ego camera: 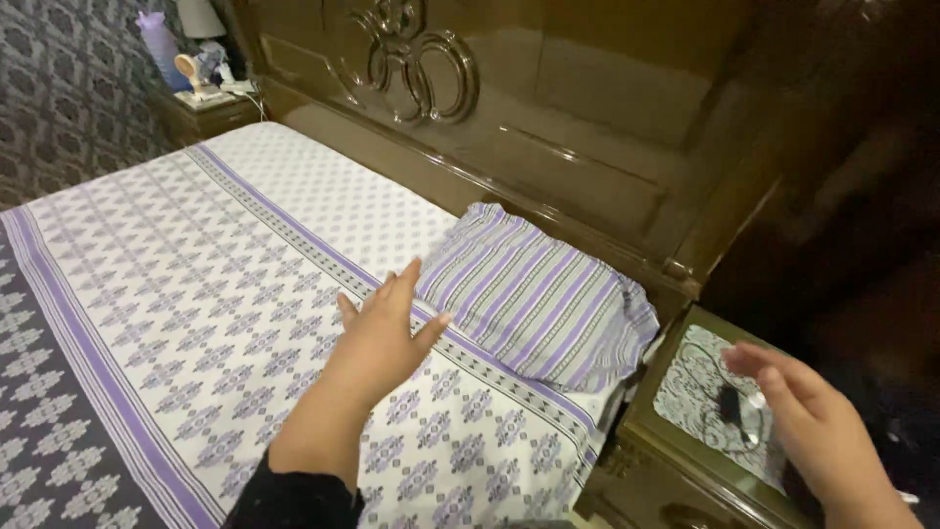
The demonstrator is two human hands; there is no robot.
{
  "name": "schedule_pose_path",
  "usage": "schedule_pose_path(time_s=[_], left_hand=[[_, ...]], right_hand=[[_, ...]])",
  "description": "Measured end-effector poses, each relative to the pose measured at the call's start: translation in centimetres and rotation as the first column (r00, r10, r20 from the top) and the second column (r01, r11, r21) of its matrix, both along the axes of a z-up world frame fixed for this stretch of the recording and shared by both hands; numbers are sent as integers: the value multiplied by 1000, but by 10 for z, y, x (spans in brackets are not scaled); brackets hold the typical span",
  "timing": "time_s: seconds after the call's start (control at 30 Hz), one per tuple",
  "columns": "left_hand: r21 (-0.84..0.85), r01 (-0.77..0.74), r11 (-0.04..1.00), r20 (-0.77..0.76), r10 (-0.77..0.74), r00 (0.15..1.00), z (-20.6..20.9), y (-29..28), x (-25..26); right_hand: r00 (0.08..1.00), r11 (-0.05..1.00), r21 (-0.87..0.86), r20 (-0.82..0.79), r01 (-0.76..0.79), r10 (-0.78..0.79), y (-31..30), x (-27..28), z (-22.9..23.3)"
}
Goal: The person places a purple striped pillow on a bed, then walks to a nearby chair to pick up a patterned pillow and a decorative pillow, placing them on the bed. The person briefly touches a wall switch before returning to the chair.
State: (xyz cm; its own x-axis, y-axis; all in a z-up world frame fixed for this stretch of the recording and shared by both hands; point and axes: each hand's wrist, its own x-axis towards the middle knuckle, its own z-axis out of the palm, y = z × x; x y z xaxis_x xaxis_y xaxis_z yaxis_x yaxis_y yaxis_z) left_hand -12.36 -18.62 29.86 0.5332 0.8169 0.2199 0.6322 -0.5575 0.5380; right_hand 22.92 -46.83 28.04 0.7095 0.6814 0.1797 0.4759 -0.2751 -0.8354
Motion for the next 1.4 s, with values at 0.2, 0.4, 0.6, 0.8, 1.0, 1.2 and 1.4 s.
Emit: schedule_pose_path(time_s=[0.2,0.4,0.6,0.8,1.0,1.2,1.4], left_hand=[[43,-60,997,50,58,997,14,-44,-23],[66,-136,988,71,132,989,4,-84,-37],[25,-168,985,183,161,970,9,-148,-39],[54,-125,991,207,112,972,-6,-208,-37],[-19,-108,994,152,109,982,-8,-263,-39],[-12,-3,1000,141,5,990,6,-287,-49],[207,268,941,200,-309,930,3,-263,-61]], right_hand=[[997,997,23,-38,-71,72,-18,-17,28],[987,986,-42,-3,-160,160,-30,-7,27],[947,946,-200,148,-254,285,-55,-42,38],[435,857,-300,762,-419,480,-81,-61,18],[435,853,-249,774,-459,460,-119,-82,18],[435,902,-233,814,-363,385,-158,-113,24],[510,951,-142,817,-275,270,-185,-151,26]])
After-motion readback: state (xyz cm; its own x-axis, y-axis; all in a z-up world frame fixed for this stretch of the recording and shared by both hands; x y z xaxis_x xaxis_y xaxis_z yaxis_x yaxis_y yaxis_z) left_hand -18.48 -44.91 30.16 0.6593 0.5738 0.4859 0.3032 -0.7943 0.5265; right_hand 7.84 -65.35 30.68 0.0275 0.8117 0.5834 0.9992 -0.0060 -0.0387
